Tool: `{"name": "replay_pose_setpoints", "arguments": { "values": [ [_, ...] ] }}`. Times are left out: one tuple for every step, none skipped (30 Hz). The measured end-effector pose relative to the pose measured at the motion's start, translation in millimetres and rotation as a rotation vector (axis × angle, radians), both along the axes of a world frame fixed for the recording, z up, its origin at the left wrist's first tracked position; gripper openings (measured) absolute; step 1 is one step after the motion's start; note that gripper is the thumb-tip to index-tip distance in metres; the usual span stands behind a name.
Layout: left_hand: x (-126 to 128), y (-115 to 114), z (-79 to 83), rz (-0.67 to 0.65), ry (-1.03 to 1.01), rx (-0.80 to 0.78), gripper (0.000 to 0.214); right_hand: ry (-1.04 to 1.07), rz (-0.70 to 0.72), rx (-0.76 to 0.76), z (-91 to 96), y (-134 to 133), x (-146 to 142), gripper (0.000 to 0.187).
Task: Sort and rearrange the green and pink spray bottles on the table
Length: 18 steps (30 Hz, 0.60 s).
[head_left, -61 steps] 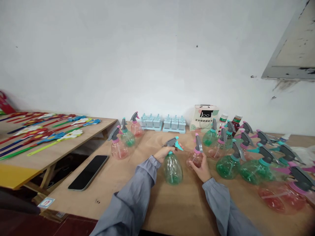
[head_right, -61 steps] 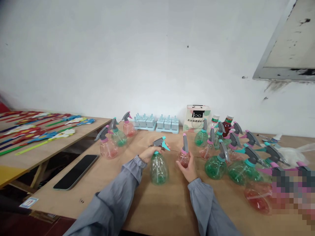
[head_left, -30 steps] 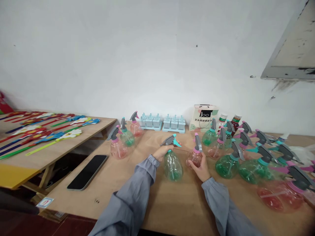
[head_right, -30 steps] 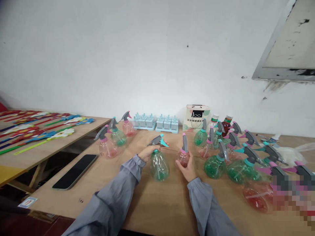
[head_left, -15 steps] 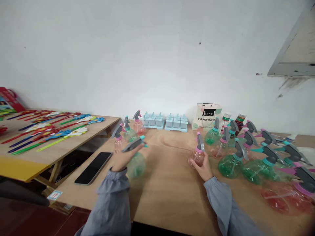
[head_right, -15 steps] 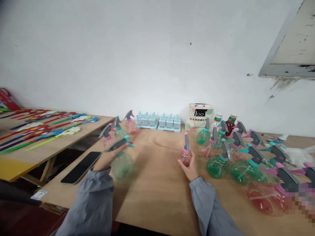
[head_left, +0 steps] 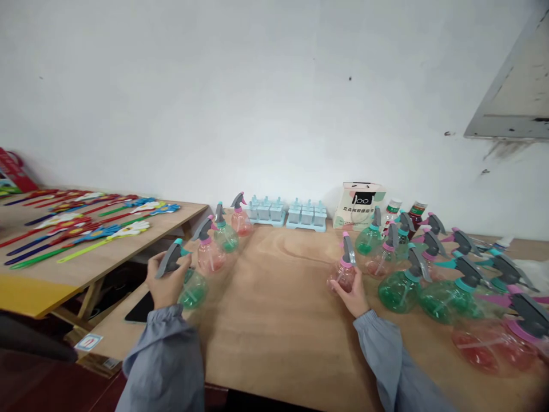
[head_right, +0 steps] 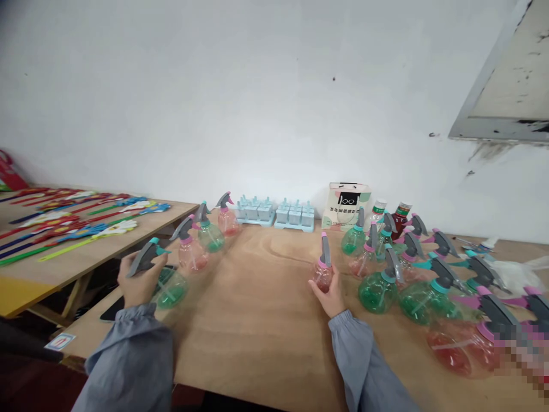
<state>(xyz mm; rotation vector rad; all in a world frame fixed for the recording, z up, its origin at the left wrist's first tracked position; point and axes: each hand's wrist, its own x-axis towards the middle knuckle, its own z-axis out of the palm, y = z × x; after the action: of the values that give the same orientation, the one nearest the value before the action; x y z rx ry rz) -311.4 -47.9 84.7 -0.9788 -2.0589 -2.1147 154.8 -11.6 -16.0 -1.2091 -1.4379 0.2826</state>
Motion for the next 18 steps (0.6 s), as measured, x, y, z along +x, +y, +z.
{"name": "replay_pose_setpoints", "arguments": {
  "values": [
    [3,4,2.3,0.022,-0.016,0.009,0.050,-0.005,-0.004,0.002,0.1,0,0,0.081],
    [4,8,4.2,0.030,-0.036,0.013,0.057,-0.006,-0.004,0.001,0.0,0,0,0.081],
    [5,12,5.5,0.027,-0.053,0.018,0.062,-0.002,0.000,-0.003,-0.3,0,0,0.081],
    [6,16,6.1,0.017,-0.065,0.030,0.066,0.005,0.006,-0.009,-0.7,0,0,0.081],
    [6,19,6.2,0.006,-0.070,0.049,0.069,0.013,0.014,-0.016,-1.1,0,0,0.082],
    [5,23,5.9,-0.007,-0.072,0.075,0.072,0.020,0.020,-0.022,-1.5,0,0,0.082],
    [5,25,5.3,-0.018,-0.072,0.106,0.074,0.024,0.022,-0.025,-1.6,0,0,0.082],
    [4,28,4.4,-0.031,-0.065,0.143,0.076,0.025,0.018,-0.023,-1.6,0,0,0.082],
    [4,29,3.4,-0.050,-0.049,0.184,0.077,0.024,0.011,-0.018,-1.4,0,0,0.082],
    [3,30,2.3,-0.068,-0.023,0.230,0.079,0.020,0.004,-0.012,-1.1,-1,-1,0.081],
    [3,30,1.1,-0.078,0.012,0.275,0.081,0.015,-0.004,-0.006,-0.6,-1,-1,0.080],
    [2,29,0.0,-0.079,0.055,0.308,0.082,0.009,-0.012,-0.002,-0.1,-1,-1,0.080],
    [1,28,-1.1,-0.067,0.102,0.331,0.083,0.004,-0.017,-0.001,0.4,-2,-1,0.081],
    [-1,25,-2.0,-0.033,0.145,0.351,0.085,0.000,-0.020,-0.002,0.8,-2,-1,0.081],
    [-3,22,-2.7,0.032,0.173,0.378,0.088,-0.001,-0.022,-0.004,1.1,-2,-1,0.082],
    [-4,19,-3.0,0.099,0.180,0.398,0.089,0.001,-0.021,-0.008,1.1,-2,0,0.082],
    [-5,16,-2.8,0.106,0.165,0.381,0.087,0.004,-0.018,-0.012,0.8,-2,0,0.082],
    [-5,12,-2.0,0.060,0.140,0.338,0.083,0.006,-0.013,-0.017,0.2,-1,0,0.082]
  ]
}}
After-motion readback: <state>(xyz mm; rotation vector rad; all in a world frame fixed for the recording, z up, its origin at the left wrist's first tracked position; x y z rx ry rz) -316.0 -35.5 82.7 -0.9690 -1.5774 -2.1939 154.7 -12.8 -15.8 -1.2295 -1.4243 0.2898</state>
